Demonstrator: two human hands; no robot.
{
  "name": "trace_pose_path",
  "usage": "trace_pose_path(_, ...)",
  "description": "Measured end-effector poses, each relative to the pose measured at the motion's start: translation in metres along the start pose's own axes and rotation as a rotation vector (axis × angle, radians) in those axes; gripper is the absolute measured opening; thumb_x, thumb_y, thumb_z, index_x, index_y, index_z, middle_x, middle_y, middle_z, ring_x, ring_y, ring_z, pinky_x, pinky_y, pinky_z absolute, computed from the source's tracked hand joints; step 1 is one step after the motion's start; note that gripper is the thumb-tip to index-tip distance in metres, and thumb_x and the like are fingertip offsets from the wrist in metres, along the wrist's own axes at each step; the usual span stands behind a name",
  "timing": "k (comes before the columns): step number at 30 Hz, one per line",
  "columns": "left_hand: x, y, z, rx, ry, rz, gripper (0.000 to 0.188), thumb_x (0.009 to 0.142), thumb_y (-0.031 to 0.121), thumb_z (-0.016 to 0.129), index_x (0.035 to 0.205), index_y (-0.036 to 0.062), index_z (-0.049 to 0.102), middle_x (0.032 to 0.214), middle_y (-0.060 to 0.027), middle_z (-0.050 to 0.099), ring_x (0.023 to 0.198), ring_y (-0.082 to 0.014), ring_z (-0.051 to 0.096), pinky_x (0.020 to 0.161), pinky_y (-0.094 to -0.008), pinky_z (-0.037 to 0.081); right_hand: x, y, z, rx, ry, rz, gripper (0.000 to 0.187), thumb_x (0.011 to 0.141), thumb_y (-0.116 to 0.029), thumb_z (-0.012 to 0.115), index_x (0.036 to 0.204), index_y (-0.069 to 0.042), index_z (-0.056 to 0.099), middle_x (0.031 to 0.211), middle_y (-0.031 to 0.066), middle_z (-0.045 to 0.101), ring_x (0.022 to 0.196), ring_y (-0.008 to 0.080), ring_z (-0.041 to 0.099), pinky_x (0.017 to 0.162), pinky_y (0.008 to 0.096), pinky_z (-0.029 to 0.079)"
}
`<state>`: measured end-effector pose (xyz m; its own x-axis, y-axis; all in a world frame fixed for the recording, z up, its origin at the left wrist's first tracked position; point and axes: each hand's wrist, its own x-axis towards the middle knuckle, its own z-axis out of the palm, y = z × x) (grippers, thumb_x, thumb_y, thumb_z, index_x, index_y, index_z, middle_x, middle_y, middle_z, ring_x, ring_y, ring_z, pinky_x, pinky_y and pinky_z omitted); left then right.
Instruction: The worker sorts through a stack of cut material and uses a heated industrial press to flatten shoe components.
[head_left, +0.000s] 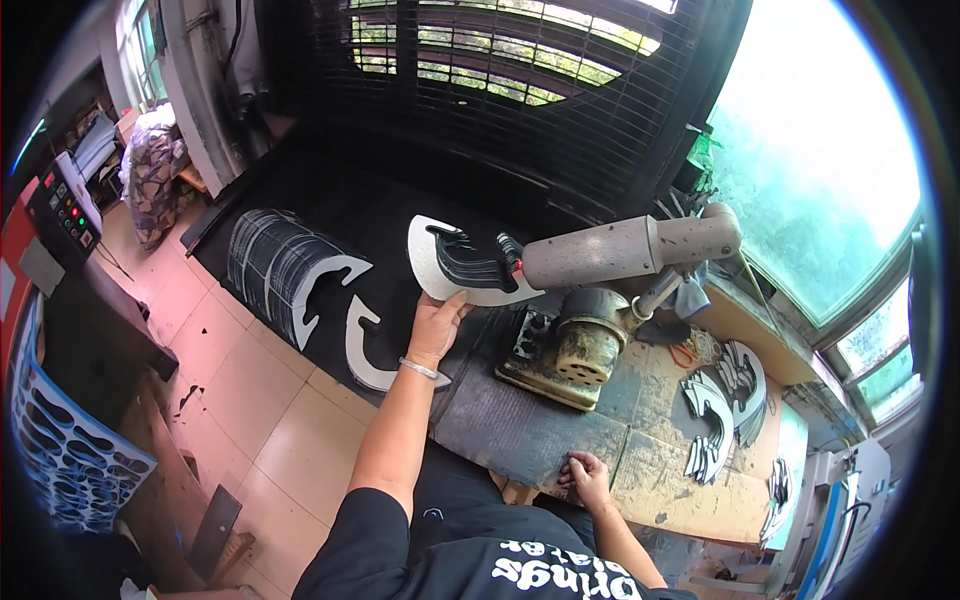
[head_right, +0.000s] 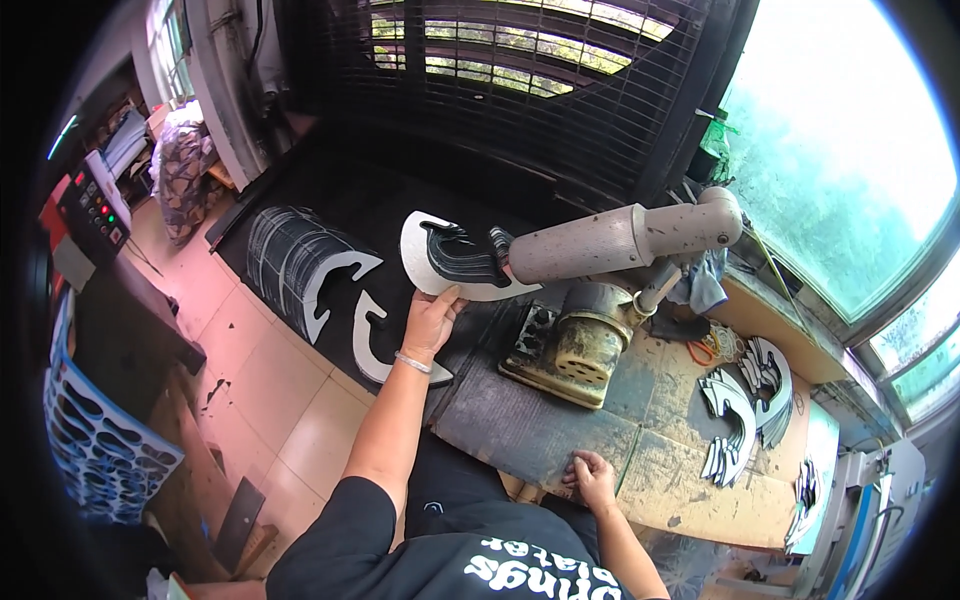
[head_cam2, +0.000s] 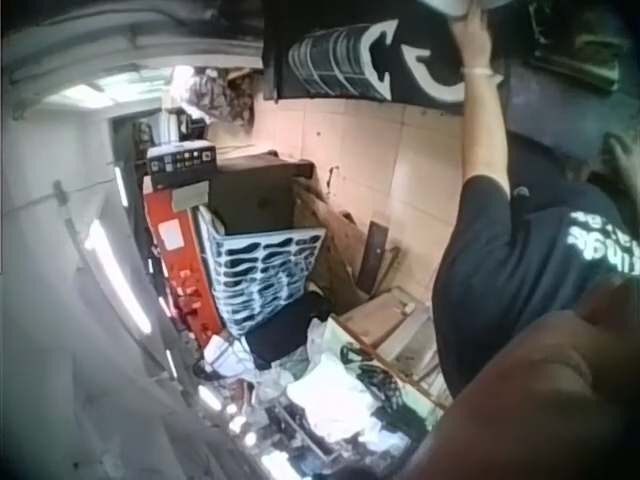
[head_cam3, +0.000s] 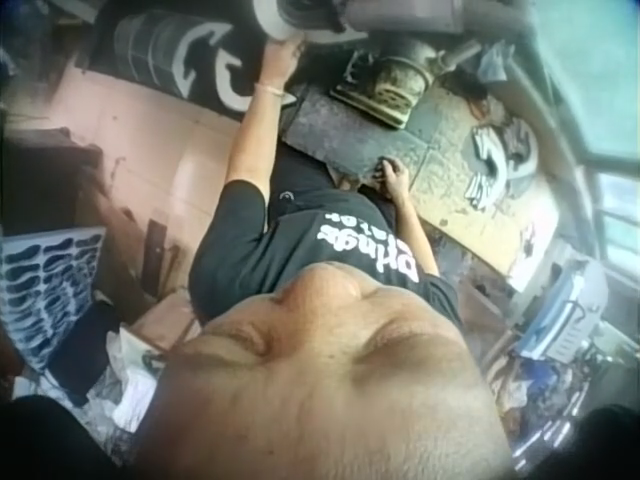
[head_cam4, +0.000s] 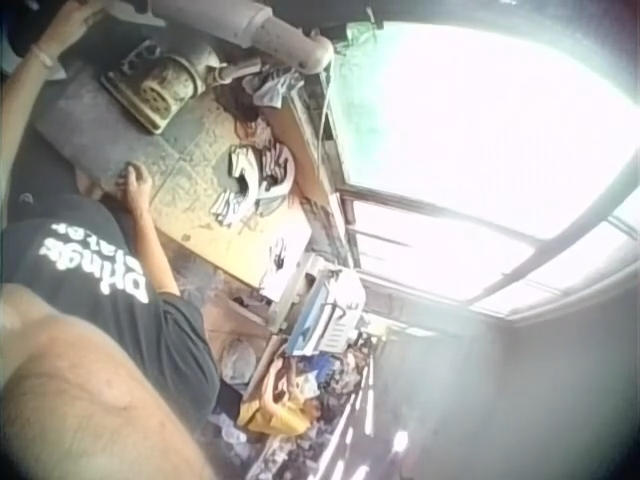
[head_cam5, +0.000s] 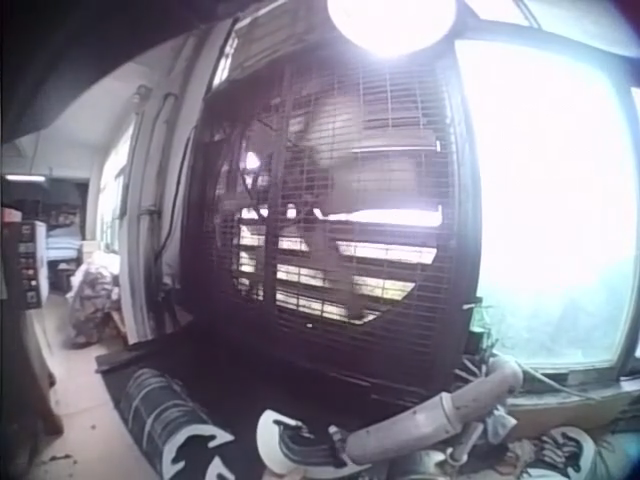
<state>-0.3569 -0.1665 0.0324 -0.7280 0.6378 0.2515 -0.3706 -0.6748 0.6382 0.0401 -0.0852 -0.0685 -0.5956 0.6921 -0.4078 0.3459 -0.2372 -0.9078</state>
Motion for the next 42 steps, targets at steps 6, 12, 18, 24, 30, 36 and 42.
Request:
trace_pose_path(6,-0.001,0.007,-0.006,-0.034,0.009,0.030,0.030,0.088,-0.001,0.061,0.116,0.0069,0.056,0.110,-0.0058,0.063,0.099,-0.0175,0.062,0.085,-0.0315,0.050,0.001,0.000,0.002,0.013,-0.006,-0.002,0.024,0.095,-0.010,0.051,0.112,0.005,0.057,0.082,0.0106,0.065,0.064,0.0151,0.064,0.055,0.0264,0.055)
trace_pose_path(12,-0.001,0.017,-0.002,-0.076,0.025,0.055,0.030,0.088,-0.003,0.059,0.116,0.0065,0.056,0.112,-0.0072,0.063,0.102,-0.0200,0.062,0.089,-0.0343,0.049,0.001,0.000,0.002,0.005,-0.001,-0.010,0.023,0.095,-0.010,0.051,0.111,0.005,0.058,0.082,0.0103,0.064,0.064,0.0147,0.064,0.055,0.0261,0.054)
trace_pose_path(18,0.000,0.023,-0.007,-0.083,-0.007,0.089,0.030,0.088,-0.003,0.059,0.116,0.0062,0.056,0.111,-0.0071,0.063,0.101,-0.0200,0.062,0.089,-0.0341,0.050,0.001,0.002,0.001,-0.014,-0.006,-0.037,0.023,0.095,-0.011,0.051,0.111,0.005,0.058,0.081,0.0096,0.064,0.063,0.0142,0.064,0.055,0.0257,0.054)
trace_pose_path(24,-0.001,0.030,-0.008,-0.083,-0.016,0.117,0.030,0.088,-0.004,0.058,0.116,0.0065,0.058,0.112,-0.0069,0.064,0.103,-0.0207,0.062,0.093,-0.0366,0.050,0.001,0.001,0.002,-0.003,0.002,-0.014,0.024,0.095,-0.011,0.051,0.112,0.005,0.057,0.080,0.0096,0.064,0.063,0.0145,0.064,0.055,0.0260,0.054)
trace_pose_path(30,-0.002,0.040,-0.006,-0.087,-0.008,0.142,0.029,0.088,-0.004,0.058,0.115,0.0068,0.058,0.110,-0.0065,0.064,0.100,-0.0199,0.063,0.088,-0.0345,0.051,0.000,0.000,0.002,0.010,-0.004,-0.019,0.023,0.095,-0.010,0.051,0.112,0.005,0.057,0.080,0.0101,0.065,0.063,0.0151,0.065,0.055,0.0262,0.054)
trace_pose_path(36,-0.007,0.048,-0.008,-0.084,0.009,0.135,0.028,0.088,-0.004,0.058,0.115,0.0066,0.058,0.109,-0.0069,0.064,0.100,-0.0200,0.063,0.088,-0.0344,0.051,0.002,0.005,-0.001,0.019,-0.004,-0.019,0.023,0.094,-0.010,0.052,0.111,0.004,0.058,0.080,0.0100,0.065,0.063,0.0153,0.065,0.054,0.0266,0.054)
trace_pose_path(42,-0.013,0.048,-0.013,-0.069,-0.009,0.118,0.027,0.088,-0.003,0.059,0.114,0.0052,0.058,0.109,-0.0073,0.065,0.098,-0.0201,0.064,0.087,-0.0346,0.052,0.002,0.005,0.000,0.018,0.000,-0.031,0.023,0.094,-0.011,0.052,0.111,0.004,0.059,0.080,0.0100,0.065,0.063,0.0153,0.065,0.054,0.0266,0.054)
